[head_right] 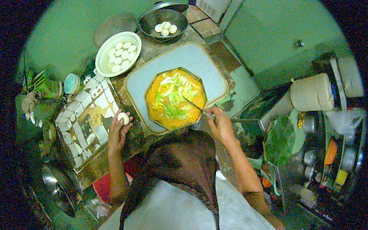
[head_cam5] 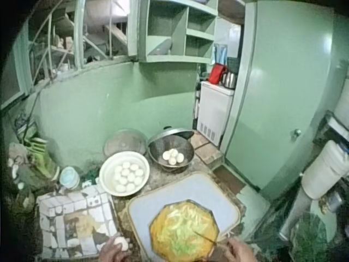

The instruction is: The person assembles a layered noodle dish by spreading yellow noodles onto a banana leaf, adding shredded cabbage, and arranging boiled egg halves on top. The person uses a wooden spatula and a metal spoon to transfer ingredients and a knife to cut eggs.

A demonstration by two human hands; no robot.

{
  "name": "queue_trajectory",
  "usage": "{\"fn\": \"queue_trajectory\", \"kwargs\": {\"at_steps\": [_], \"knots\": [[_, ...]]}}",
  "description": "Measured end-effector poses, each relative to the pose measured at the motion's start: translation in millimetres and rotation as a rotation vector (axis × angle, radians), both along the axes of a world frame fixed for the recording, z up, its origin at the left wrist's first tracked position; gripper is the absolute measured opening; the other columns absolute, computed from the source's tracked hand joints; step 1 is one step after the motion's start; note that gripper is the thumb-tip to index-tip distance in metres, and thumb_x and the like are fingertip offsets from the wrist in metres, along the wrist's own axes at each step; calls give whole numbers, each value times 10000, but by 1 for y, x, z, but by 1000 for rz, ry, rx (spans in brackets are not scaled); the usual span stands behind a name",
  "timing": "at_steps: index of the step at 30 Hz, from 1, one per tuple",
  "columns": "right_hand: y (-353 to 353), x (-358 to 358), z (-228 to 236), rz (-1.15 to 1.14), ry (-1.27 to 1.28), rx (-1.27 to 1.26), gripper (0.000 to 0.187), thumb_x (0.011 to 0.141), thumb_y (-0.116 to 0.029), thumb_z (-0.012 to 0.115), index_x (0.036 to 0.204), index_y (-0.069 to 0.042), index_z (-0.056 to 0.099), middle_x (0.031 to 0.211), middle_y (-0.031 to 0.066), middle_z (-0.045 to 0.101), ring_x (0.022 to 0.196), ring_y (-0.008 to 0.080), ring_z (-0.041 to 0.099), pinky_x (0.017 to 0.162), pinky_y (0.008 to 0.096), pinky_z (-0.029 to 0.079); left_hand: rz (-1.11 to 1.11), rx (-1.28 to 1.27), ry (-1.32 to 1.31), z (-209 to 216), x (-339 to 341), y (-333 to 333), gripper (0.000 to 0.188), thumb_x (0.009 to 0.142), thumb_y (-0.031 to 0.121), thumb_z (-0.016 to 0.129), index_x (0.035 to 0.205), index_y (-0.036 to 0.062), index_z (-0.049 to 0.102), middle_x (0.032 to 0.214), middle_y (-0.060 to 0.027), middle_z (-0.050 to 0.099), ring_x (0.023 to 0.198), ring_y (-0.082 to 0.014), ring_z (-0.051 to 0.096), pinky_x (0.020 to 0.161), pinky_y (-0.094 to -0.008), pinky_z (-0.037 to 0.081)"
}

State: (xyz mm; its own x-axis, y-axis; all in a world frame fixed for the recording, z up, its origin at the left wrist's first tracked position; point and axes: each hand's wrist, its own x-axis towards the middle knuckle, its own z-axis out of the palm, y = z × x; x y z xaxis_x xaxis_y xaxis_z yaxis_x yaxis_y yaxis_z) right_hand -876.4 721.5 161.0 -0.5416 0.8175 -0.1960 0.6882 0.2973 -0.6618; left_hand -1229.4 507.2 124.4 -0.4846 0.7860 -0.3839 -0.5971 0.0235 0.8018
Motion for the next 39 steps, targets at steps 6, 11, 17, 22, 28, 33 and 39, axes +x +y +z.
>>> {"fn": "queue_trajectory", "kwargs": {"at_steps": [6,11,17,22,28,33,39], "knots": [[-32,-5,4,-113,42,94,268,849,-67,577,1113,-20,582,1081,182,611,1007,364,603,866,410,486,26,124,-45,5,-7,5,586,941,94,584,1454,10,315,1322,-195,525,1151,-277,590,963,-362,512],[-47,-10,-8,-51,133,49,259,857,-104,586,1104,-25,598,1010,144,622,877,290,602,763,371,477,-11,93,-47,9,-13,4,568,940,93,582,1438,4,324,1324,-196,520,1159,-283,585,975,-364,508],[-45,7,-31,-128,158,18,223,886,-81,544,1100,-29,578,960,70,609,741,143,577,654,315,466,-75,135,-53,9,-11,3,563,947,100,569,1430,-26,309,1300,-198,530,1172,-293,579,996,-375,498],[-51,8,-18,-282,233,-150,213,937,-139,514,1122,-41,551,875,75,589,714,147,548,667,324,465,-65,122,-65,7,13,12,588,932,95,584,1427,-46,299,1287,-210,537,1171,-292,580,1009,-384,487],[-85,-42,20,33,218,-148,274,999,-223,472,1167,-12,527,948,136,660,869,270,641,800,389,492,-151,182,17,5,84,54,607,881,56,637,1403,-49,346,1304,-218,545,1148,-318,602,1045,-391,463],[-97,-41,34,158,149,-154,235,1009,-184,445,1128,3,521,1005,250,655,949,454,617,799,480,485,-43,294,-13,13,126,80,624,869,18,675,1409,-52,371,1288,-201,563,1179,-280,586,1044,-378,448],[-85,-5,29,170,191,-127,220,1005,-180,473,1134,-9,523,973,245,659,893,438,625,756,480,484,12,299,21,24,166,94,569,866,-18,665,1380,-37,422,1313,-181,556,1208,-283,569,1041,-371,449]]}}
